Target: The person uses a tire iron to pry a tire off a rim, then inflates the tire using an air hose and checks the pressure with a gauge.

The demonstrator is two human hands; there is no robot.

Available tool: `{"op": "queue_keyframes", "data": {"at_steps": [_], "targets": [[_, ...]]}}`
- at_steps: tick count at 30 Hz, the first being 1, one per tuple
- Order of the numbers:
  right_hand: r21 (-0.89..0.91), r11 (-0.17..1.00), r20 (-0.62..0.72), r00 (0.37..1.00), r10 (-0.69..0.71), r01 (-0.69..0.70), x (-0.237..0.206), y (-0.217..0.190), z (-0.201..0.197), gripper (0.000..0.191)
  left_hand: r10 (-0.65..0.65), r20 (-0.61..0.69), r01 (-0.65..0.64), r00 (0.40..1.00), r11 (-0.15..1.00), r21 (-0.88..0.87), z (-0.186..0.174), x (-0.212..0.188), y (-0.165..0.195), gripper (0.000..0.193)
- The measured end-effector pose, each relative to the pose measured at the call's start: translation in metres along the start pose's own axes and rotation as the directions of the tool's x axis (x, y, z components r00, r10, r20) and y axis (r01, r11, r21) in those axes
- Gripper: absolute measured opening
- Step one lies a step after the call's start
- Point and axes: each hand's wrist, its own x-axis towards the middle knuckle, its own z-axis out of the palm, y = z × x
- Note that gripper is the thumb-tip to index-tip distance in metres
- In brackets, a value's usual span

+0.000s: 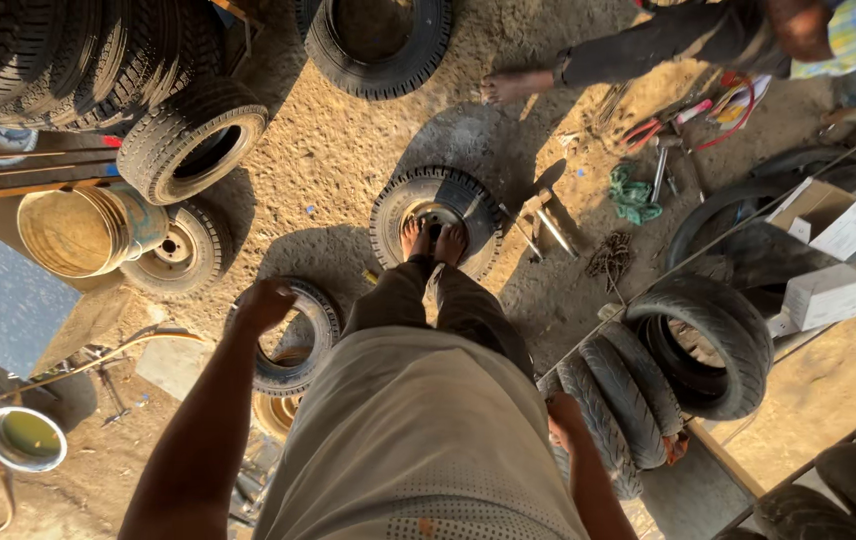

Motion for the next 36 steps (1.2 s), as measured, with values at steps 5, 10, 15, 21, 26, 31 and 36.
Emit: {"op": "queue_keyframes", "data": {"at_steps": [5, 10, 15, 21, 26, 31, 36], "targets": [[0.019, 0.999, 0.011, 0.999, 0.033, -0.033, 0.006, 0.000, -0.008, 0.036, 0.195, 0.089, -0.204, 0.977, 0.973, 0.104, 0.015, -0.001, 0.037, 0.030], [0.156, 0.978, -0.026, 0.989, 0.145, -0.139, 0.007, -0.031, -0.023, 0.031, 0.343, -0.146, -0.367, 0.928, 0.909, -0.200, -0.012, 0.001, 0.065, 0.029], [0.166, 0.985, -0.092, 0.994, 0.060, -0.044, 0.009, -0.075, -0.039, 0.028, 0.237, -0.173, -0.268, 0.956, 0.946, -0.183, -0.034, 0.007, 0.054, 0.033], [0.178, 0.984, -0.061, 0.998, -0.023, 0.034, 0.001, -0.130, -0.029, 0.028, -0.043, -0.002, 0.042, 0.999, 0.995, -0.087, -0.044, 0.012, 0.011, 0.037], [-0.020, 0.999, -0.095, 0.995, -0.038, 0.036, -0.012, -0.191, -0.005, 0.036, -0.134, 0.077, 0.139, 0.988, 0.988, -0.070, -0.082, 0.024, -0.002, 0.041], [-0.224, 0.957, -0.033, 0.980, -0.194, 0.182, 0.001, -0.256, 0.023, 0.039, 0.115, -0.144, -0.137, 0.983, 0.979, -0.154, -0.128, 0.082, 0.023, 0.036], [-0.371, 0.879, -0.084, 0.932, -0.351, 0.298, -0.012, -0.264, 0.019, 0.042, 0.148, -0.376, -0.282, 0.915, 0.901, -0.331, -0.153, 0.087, 0.043, 0.036]]}}
